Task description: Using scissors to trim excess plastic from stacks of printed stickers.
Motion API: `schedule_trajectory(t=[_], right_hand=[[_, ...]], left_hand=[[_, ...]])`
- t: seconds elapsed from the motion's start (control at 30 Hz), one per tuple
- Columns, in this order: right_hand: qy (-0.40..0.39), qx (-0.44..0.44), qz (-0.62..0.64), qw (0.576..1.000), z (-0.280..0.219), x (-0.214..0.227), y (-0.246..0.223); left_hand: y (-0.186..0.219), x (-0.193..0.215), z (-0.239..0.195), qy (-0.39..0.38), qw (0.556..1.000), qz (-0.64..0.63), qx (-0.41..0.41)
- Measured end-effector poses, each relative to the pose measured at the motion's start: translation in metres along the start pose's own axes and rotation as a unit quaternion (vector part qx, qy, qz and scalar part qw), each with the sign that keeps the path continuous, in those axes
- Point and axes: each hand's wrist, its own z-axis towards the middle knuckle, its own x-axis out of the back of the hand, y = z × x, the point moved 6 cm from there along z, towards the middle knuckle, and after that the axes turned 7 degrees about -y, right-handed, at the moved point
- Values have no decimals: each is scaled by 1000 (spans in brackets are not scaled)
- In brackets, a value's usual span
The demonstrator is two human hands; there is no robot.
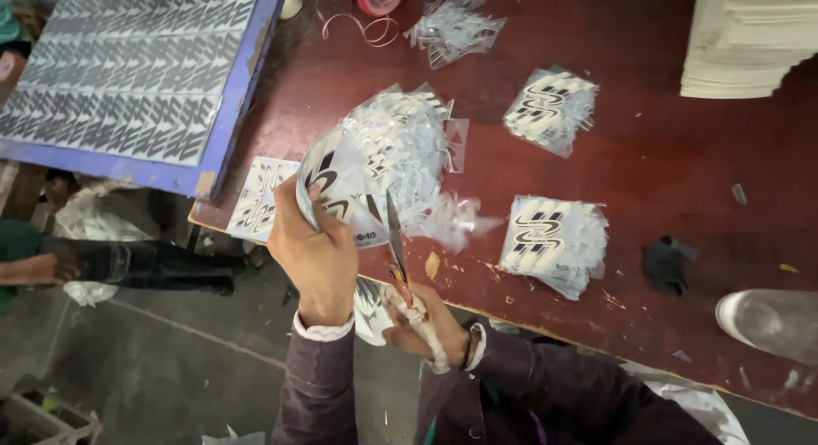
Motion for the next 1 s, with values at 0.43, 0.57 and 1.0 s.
schedule_trajectory(t=[0.43, 0.57, 1.0], right_hand=[[85, -117, 141, 979, -17, 24, 10], [128, -123, 75, 981, -83, 53, -6], [342, 1, -16, 940, -264, 100, -43]], left_hand=[[-63, -23, 1, -15, 997, 36, 61], [-58, -59, -10, -146, 969, -121, 158], [3, -302, -177, -336, 936, -66, 83]])
